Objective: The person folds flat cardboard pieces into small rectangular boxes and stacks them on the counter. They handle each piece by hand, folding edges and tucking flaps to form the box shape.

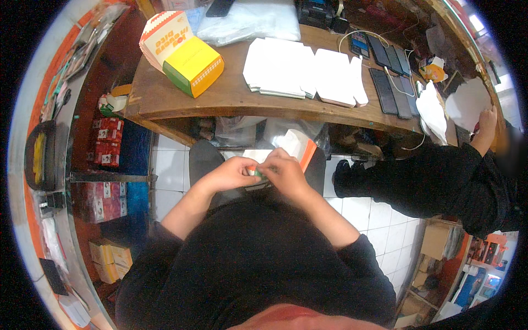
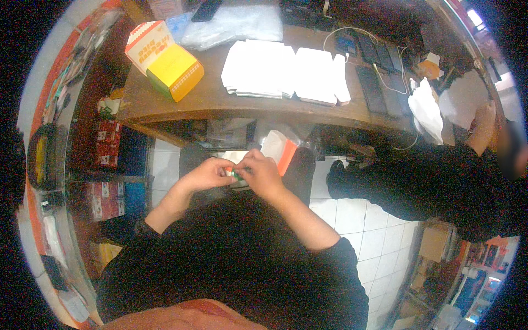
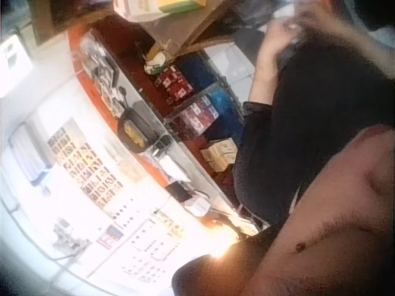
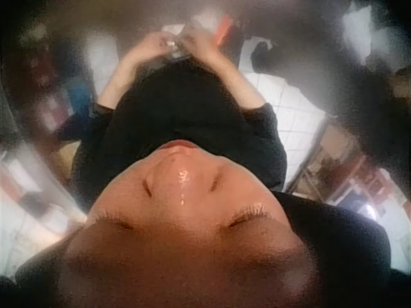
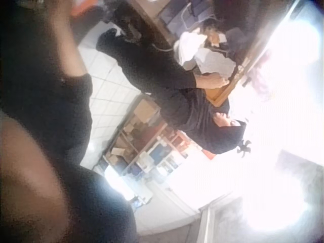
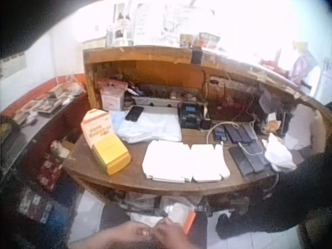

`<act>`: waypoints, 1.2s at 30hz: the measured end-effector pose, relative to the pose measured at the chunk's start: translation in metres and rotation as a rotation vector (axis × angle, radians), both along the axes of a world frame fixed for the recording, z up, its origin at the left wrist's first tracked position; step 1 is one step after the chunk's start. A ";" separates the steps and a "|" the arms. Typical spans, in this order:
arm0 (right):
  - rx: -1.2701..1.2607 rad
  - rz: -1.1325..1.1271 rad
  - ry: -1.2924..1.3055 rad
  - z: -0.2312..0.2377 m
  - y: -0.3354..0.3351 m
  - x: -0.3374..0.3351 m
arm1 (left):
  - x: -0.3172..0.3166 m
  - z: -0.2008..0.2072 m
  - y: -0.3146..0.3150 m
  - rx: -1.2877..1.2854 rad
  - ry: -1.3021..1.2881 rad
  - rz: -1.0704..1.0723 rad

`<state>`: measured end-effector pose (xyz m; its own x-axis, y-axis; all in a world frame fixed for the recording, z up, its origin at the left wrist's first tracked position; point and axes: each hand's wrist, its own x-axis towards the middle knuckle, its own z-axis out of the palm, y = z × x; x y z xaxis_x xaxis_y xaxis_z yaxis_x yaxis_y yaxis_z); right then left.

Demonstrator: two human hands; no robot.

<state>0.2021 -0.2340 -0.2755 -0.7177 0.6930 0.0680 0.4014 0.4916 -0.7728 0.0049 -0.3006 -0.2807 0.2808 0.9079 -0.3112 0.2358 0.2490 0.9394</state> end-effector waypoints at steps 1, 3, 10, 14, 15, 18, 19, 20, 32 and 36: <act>-0.109 0.018 -0.004 -0.002 0.002 0.000 | -0.002 -0.001 0.002 0.066 0.152 -0.057; -0.173 -0.064 -0.058 -0.001 0.003 -0.001 | -0.005 -0.004 0.006 0.201 0.458 -0.167; 0.084 -0.017 -0.184 0.024 0.034 -0.005 | -0.013 0.016 0.017 0.773 0.638 -0.158; 0.042 0.122 -0.445 0.043 0.064 -0.017 | -0.035 0.025 0.035 0.964 0.591 -0.116; -0.067 0.125 -0.427 0.053 0.072 -0.021 | -0.035 0.036 0.036 0.984 0.537 -0.046; -0.303 0.060 0.197 0.061 0.082 -0.023 | -0.021 0.060 0.045 1.097 0.177 0.440; -0.389 0.079 0.301 0.078 0.077 -0.024 | -0.005 0.069 0.050 1.039 -0.097 0.669; -0.418 0.078 0.357 0.078 0.074 -0.027 | -0.001 0.072 0.053 0.932 -0.295 0.751; -0.332 -0.296 0.483 0.076 0.051 -0.056 | -0.005 0.044 0.067 0.597 0.056 0.884; -0.343 -0.213 0.158 0.062 0.054 -0.046 | -0.002 0.058 0.061 0.593 -0.053 0.968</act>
